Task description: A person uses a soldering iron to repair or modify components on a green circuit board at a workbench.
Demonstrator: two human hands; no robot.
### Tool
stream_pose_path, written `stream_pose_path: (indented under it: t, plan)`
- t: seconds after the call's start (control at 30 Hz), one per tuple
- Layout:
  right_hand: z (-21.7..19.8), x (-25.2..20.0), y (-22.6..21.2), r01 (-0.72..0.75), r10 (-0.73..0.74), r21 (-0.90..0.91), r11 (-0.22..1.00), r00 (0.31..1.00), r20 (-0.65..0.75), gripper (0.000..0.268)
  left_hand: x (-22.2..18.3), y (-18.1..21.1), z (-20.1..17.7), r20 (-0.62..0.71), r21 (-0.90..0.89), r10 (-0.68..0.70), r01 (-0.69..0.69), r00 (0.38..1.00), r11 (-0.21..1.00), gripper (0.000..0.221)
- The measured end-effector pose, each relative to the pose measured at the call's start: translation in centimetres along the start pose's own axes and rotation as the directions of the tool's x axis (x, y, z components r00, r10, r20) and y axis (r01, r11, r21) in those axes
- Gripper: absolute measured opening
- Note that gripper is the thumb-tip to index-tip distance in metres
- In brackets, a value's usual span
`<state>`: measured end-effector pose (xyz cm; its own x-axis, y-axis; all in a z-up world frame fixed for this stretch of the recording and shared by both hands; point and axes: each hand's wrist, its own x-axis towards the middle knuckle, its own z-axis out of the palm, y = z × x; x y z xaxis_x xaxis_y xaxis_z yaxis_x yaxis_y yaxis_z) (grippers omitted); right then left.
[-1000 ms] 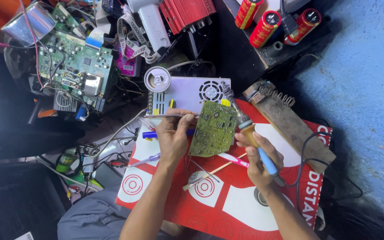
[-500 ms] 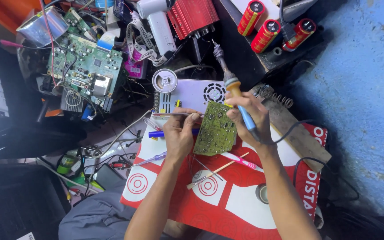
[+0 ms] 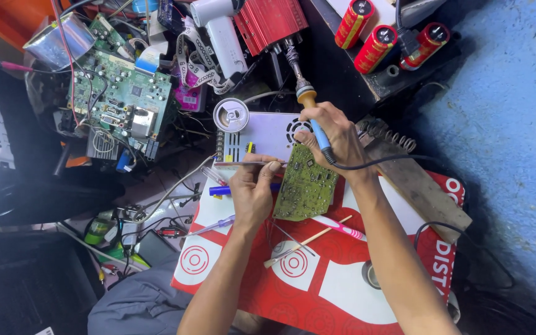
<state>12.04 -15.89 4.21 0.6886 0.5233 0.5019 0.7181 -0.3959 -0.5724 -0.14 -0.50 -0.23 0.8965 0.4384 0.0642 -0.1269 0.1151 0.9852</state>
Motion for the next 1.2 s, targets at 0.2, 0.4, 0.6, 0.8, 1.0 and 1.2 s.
stream_pose_path:
  t: [0.2,0.4,0.6,0.8,1.0,1.2]
  plan:
    - [1.1,-1.2,1.8,-0.038,0.037,-0.030,0.999,0.999,-0.017,0.022,-0.2,0.3,0.1,0.001,-0.008,-0.004,0.004,1.000,1.000,0.004]
    - [1.7,-3.2,1.3,-0.064,0.061,-0.074,0.995,0.997,-0.046,0.029,-0.2,0.4,-0.5,0.047,-0.033,-0.043,0.045,0.998,0.998,0.005]
    - [1.0,-5.6,-0.5,-0.049,0.040,-0.072,0.996,0.993,-0.111,0.034,0.1,0.4,-1.2,0.175,-0.027,-0.105,0.112,0.979,0.993,0.007]
    - [0.0,-7.5,-0.1,-0.017,-0.002,-0.078,0.997,0.972,-0.236,0.041,0.1,1.0,-1.2,0.200,-0.005,-0.100,0.103,0.975,0.995,0.009]
    - [-2.4,-12.4,-2.9,-0.092,0.198,0.259,0.961,0.886,-0.419,0.045,0.0,1.2,-0.9,0.201,-0.073,-0.122,0.139,0.972,0.988,0.009]
    - [-2.0,-12.5,-3.8,-0.132,0.279,0.316,0.940,0.829,-0.484,0.035,-0.2,0.3,-0.8,0.223,-0.140,-0.149,0.183,0.963,0.973,0.007]
